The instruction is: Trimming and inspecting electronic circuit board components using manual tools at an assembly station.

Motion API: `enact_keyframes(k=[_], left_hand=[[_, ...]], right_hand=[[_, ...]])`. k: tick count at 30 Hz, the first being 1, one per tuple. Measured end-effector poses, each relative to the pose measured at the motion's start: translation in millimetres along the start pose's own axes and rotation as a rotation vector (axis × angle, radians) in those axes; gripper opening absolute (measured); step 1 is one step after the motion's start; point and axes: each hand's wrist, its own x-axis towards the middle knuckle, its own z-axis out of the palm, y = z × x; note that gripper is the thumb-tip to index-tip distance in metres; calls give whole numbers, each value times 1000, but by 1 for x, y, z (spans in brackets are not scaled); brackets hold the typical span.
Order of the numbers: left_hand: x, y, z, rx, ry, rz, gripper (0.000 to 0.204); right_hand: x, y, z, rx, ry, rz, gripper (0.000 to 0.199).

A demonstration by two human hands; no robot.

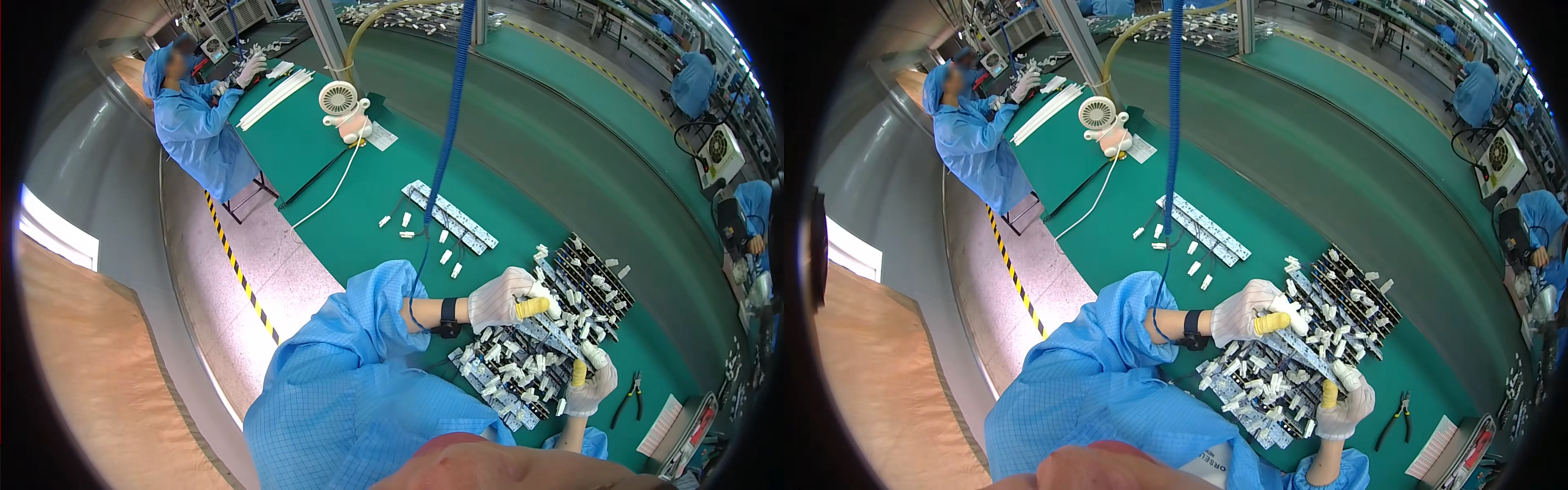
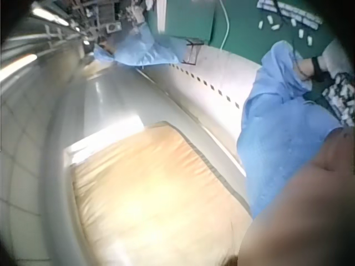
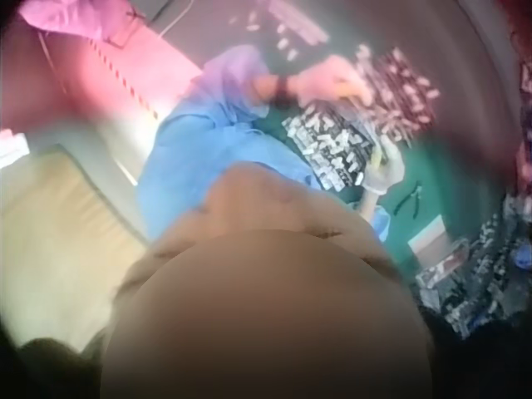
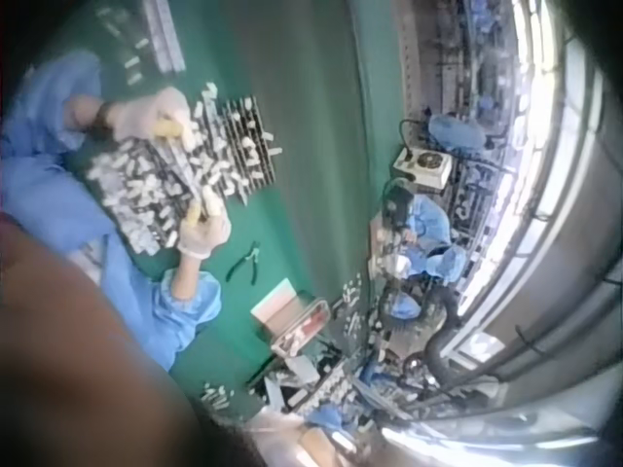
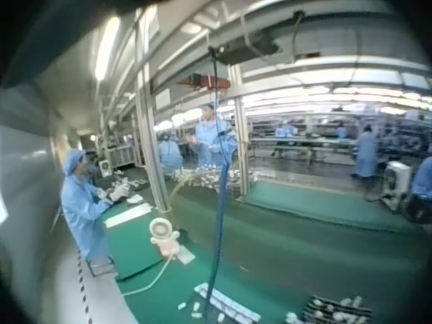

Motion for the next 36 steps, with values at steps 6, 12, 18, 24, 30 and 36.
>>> enact_keyframes(k=[6,12,18,24,30,36], left_hand=[[-3,-8,3,10,-6,6,24],[-6,-16,8,16,-5,14,25],[-7,-16,7,69,10,39,23],[-2,-8,4,30,-4,20,23],[-2,-9,5,22,6,30,23],[-5,-11,6,36,25,48,24]], right_hand=[[2,-2,-2,20,-30,4,31],[4,-4,-5,4,-46,22,31],[2,-2,-3,19,-30,-1,30],[3,-2,-3,37,-40,7,29],[4,-3,-4,25,-37,-1,28],[3,-2,-4,9,-32,5,29]])
